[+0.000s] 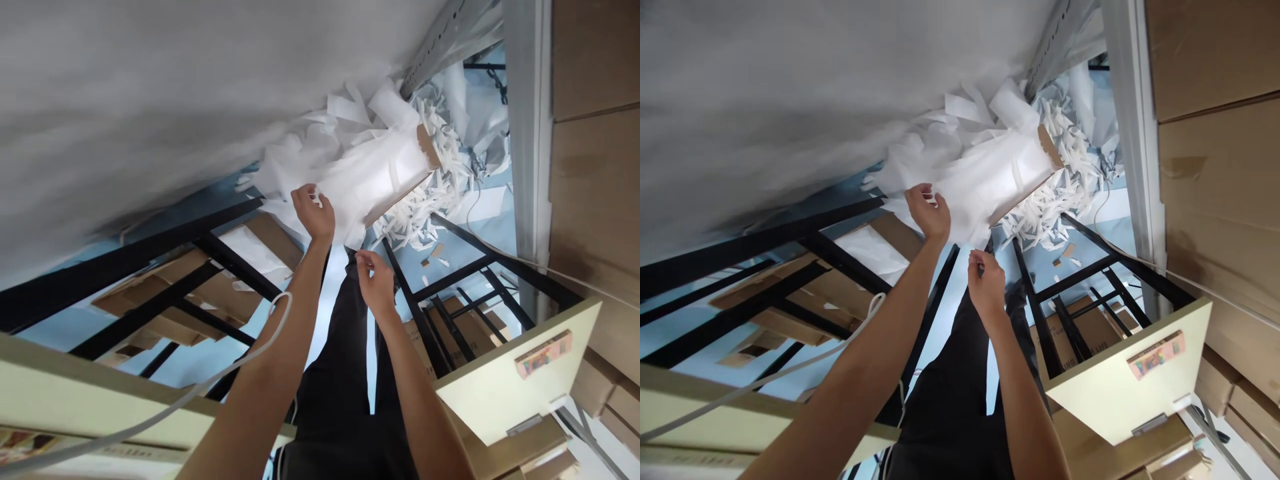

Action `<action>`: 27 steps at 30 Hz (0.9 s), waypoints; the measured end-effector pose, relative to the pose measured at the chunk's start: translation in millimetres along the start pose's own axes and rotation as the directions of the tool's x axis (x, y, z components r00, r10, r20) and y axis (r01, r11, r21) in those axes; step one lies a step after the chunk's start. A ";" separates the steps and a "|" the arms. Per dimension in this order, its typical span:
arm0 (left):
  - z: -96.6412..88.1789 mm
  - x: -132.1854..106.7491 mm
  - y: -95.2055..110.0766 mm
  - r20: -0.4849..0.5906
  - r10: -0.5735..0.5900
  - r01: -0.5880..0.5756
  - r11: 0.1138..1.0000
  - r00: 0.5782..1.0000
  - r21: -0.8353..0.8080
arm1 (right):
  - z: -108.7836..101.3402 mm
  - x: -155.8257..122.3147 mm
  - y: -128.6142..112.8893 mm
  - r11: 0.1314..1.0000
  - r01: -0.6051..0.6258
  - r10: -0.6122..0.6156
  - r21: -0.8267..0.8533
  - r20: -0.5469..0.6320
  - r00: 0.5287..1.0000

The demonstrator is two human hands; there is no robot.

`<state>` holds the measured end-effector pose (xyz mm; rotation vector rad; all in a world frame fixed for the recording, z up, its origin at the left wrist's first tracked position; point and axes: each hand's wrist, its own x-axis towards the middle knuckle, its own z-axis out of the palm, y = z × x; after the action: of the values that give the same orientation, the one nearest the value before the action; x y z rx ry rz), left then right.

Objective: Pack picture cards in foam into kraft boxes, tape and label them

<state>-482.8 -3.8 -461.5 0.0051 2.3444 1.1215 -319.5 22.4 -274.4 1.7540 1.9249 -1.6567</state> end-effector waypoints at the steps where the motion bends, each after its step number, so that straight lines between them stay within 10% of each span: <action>1: 4.0 -0.7 -3.7 -0.013 0.006 -0.006 1.000 1.000 0.026 | 1.0 1.5 3.8 1.000 -0.011 0.011 -0.004 0.000 1.000; 7: 45.3 -41.7 -44.2 0.323 -0.120 0.023 0.958 0.939 0.287 | 4.9 4.3 20.5 0.999 -0.045 0.045 0.023 0.008 0.999; 13: 57.8 -63.8 -66.2 0.297 -0.200 0.087 0.931 0.934 0.354 | 4.5 0.4 37.1 0.997 -0.071 0.071 0.031 -0.002 0.997; 19: 15.3 -89.7 -20.6 0.184 -0.248 0.234 0.968 0.951 0.095 | -1.0 7.1 33.5 0.995 -0.093 0.094 0.035 -0.039 0.995; 27: -55.7 -143.8 41.8 0.452 -0.323 0.497 0.796 0.831 -0.346 | -2.1 32.3 4.7 0.912 -0.316 0.353 0.259 -0.110 0.929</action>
<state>-394.8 -49.2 -336.0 -0.4192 1.5947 1.2722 -326.2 44.8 -297.3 2.2124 1.4054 -1.7211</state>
